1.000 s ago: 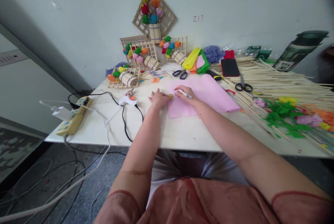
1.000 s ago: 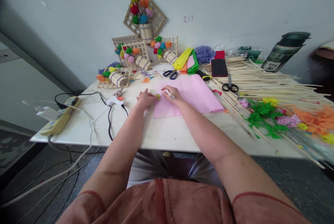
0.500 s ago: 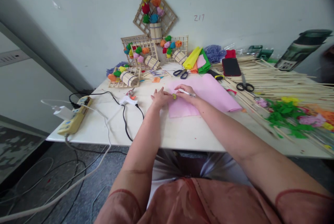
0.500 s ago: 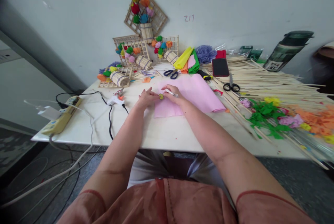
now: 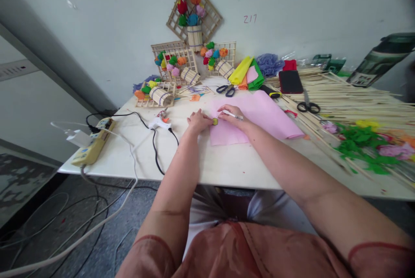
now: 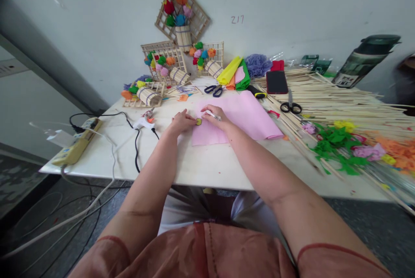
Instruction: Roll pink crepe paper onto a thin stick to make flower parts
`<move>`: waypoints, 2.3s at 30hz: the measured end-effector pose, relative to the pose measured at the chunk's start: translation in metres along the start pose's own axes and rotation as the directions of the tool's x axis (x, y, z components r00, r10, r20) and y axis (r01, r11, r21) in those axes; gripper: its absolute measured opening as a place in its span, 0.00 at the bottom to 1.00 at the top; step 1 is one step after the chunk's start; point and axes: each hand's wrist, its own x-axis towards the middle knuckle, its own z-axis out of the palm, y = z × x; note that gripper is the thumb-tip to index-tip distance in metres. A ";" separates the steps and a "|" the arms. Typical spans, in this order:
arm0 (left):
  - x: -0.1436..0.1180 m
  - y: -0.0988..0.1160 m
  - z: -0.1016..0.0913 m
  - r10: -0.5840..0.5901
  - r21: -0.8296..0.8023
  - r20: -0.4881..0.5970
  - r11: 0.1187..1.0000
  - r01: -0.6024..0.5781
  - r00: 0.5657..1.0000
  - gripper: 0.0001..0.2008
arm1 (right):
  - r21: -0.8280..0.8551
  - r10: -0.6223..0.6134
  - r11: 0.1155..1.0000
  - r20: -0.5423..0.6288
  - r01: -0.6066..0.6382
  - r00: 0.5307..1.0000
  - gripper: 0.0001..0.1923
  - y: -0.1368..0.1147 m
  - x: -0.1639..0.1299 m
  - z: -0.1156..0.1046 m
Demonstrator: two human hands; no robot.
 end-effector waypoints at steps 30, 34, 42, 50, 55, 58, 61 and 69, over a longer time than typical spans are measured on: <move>0.003 0.000 0.003 0.020 0.040 -0.057 0.999 -0.017 0.998 0.12 | -0.025 -0.085 0.996 0.066 0.087 0.994 0.17 0.000 -0.004 0.004; 0.002 0.000 0.001 0.029 0.051 -0.044 0.998 -0.027 0.999 0.13 | -0.027 -0.091 0.995 0.063 0.092 0.994 0.16 -0.002 -0.005 0.003; -0.002 0.004 0.001 0.033 0.083 -0.067 0.996 -0.027 0.997 0.19 | -0.207 -0.111 0.970 0.087 0.127 0.990 0.13 -0.001 -0.004 0.006; -0.004 0.004 -0.004 0.021 0.086 0.049 0.996 -0.025 0.999 0.18 | -0.285 -0.077 0.953 0.100 0.103 0.992 0.14 -0.005 -0.006 0.006; 0.000 0.001 -0.005 0.031 0.111 0.120 0.993 -0.045 0.992 0.18 | -0.299 -0.084 0.948 0.098 0.110 0.992 0.15 -0.003 -0.005 0.007; 0.002 0.000 -0.005 0.031 0.117 0.125 0.992 -0.046 0.992 0.19 | -0.268 -0.084 0.957 0.100 0.108 0.991 0.15 -0.004 -0.005 0.006; 0.002 0.000 -0.004 0.031 0.121 0.127 0.992 -0.046 0.991 0.19 | -0.141 -0.081 0.986 0.069 0.090 0.994 0.15 -0.006 -0.006 0.003; 0.000 0.002 -0.006 0.029 0.125 0.134 0.991 -0.046 0.991 0.18 | 0.063 -0.027 0.998 0.008 0.026 1.000 0.17 -0.008 -0.007 -0.002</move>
